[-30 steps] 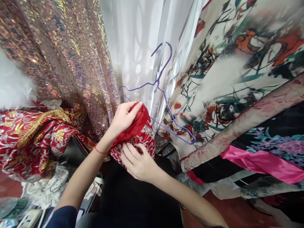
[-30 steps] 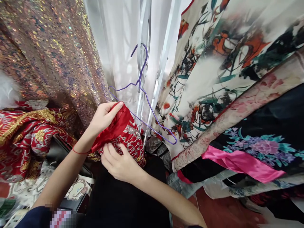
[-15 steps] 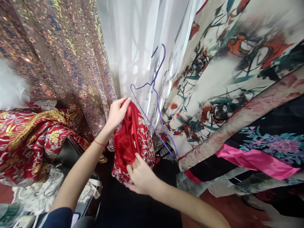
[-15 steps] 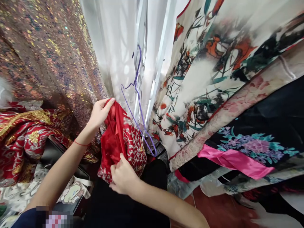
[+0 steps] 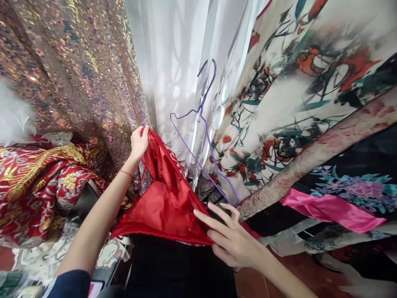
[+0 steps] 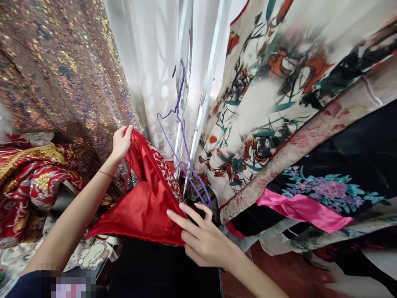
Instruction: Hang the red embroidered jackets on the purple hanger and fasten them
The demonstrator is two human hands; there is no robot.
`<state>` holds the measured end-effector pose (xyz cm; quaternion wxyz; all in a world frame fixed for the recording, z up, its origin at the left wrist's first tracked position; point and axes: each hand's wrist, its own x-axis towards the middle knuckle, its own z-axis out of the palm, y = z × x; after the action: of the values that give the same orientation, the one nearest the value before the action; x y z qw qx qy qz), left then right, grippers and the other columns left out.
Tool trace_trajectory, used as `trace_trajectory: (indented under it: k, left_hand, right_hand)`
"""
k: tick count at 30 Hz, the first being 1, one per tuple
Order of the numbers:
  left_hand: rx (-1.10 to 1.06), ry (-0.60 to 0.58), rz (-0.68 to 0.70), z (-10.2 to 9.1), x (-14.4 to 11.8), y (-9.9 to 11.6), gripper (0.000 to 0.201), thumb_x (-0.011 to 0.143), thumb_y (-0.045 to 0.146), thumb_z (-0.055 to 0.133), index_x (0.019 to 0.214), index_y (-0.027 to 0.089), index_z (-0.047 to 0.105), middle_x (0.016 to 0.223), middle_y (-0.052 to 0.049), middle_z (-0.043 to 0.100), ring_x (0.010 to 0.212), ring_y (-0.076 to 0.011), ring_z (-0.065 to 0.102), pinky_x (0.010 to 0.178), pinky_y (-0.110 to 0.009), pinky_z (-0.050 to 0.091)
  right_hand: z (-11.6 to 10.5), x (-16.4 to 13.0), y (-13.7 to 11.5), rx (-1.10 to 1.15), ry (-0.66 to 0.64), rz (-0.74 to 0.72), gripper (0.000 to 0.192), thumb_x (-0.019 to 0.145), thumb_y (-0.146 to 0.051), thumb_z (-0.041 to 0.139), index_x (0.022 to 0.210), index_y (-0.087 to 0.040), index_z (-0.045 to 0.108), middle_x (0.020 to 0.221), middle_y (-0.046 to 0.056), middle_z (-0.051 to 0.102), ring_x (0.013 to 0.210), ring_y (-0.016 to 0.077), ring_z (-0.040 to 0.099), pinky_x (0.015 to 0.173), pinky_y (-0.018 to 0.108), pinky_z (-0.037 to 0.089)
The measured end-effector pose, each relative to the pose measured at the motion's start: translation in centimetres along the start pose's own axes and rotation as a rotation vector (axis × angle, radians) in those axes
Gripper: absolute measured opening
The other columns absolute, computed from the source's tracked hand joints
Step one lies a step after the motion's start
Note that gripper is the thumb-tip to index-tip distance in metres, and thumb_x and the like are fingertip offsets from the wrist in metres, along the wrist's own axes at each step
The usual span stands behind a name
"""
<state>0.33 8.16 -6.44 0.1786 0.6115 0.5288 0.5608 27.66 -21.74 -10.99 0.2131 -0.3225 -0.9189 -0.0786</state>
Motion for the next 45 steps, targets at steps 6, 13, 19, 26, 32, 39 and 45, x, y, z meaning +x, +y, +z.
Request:
trace_trajectory:
  k: [6,13,19,26,32,39,45]
  left_hand:
    - [0.109,-0.074,-0.047,3.3,1.4,-1.0,0.033,0.093,0.034,0.053,0.064,0.021,0.044,0.067,-0.001,0.048,0.073,-0.0191,0.046,0.080,-0.031,0.033]
    - [-0.010,-0.130,-0.115,4.2,1.4,-3.9,0.012,0.077,0.025,0.060,0.068,0.020,0.052,0.076,-0.005,0.061,0.081,-0.0201,0.053,0.089,-0.033,0.040]
    - [-0.272,-0.280,-0.105,3.9,0.8,-3.5,0.029,0.071,0.036,0.049,0.082,0.016,0.066,0.086,-0.008,0.069,0.084,-0.0203,0.061,0.086,-0.031,0.047]
    - [-0.714,-0.529,-0.269,2.4,-0.6,-2.4,0.059,0.066,0.051,0.052,0.105,0.011,0.072,0.064,-0.004,0.062,0.057,-0.0184,0.053,0.058,-0.031,0.043]
    - [-0.677,-0.414,-0.244,2.4,-1.4,-2.1,0.048,0.068,0.062,0.067,0.089,0.018,0.070,0.070,-0.002,0.061,0.061,-0.0156,0.053,0.061,-0.028,0.042]
    - [-0.568,-0.517,-0.113,0.7,-2.5,-1.7,0.043,0.069,0.060,0.075,0.070,0.018,0.064,0.073,-0.002,0.058,0.065,-0.0128,0.050,0.064,-0.025,0.042]
    - [-0.540,-0.625,-0.100,0.2,-4.8,-1.6,0.048,0.072,0.065,0.073,0.075,0.017,0.069,0.078,-0.005,0.064,0.072,-0.0155,0.056,0.070,-0.026,0.046]
  right_hand:
    - [1.1,-0.3,0.2,0.020,-0.247,0.128,0.013,0.084,-0.031,0.059,0.081,-0.018,0.056,0.076,0.003,0.064,0.080,0.0195,0.054,0.089,0.042,0.037]
    - [-3.0,-3.1,7.1,-0.015,-0.433,0.330,0.014,0.089,-0.013,0.053,0.078,-0.018,0.058,0.080,0.002,0.065,0.094,0.0208,0.057,0.096,0.046,0.031]
    - [-5.1,-4.7,10.0,-0.218,-0.331,0.280,0.016,0.080,-0.006,0.052,0.081,-0.019,0.061,0.082,0.005,0.069,0.091,0.0210,0.061,0.099,0.046,0.030]
    - [-7.6,-5.1,12.6,-0.408,-0.225,0.246,0.023,0.088,-0.007,0.047,0.089,-0.022,0.065,0.092,0.005,0.076,0.100,0.0213,0.066,0.102,0.047,0.027]
    - [-8.0,-3.8,14.0,-0.413,-0.246,0.211,0.025,0.093,-0.009,0.045,0.094,-0.023,0.067,0.092,0.005,0.076,0.101,0.0211,0.065,0.101,0.045,0.033]
    - [-7.7,-1.8,15.7,-0.312,-0.216,0.211,0.030,0.096,-0.014,0.043,0.102,-0.023,0.070,0.110,0.009,0.075,0.106,0.0214,0.066,0.093,0.038,0.049]
    - [-9.4,0.8,16.0,-0.138,-0.191,0.280,0.035,0.099,-0.020,0.036,0.109,-0.022,0.069,0.116,0.010,0.072,0.105,0.0219,0.070,0.088,0.034,0.056]
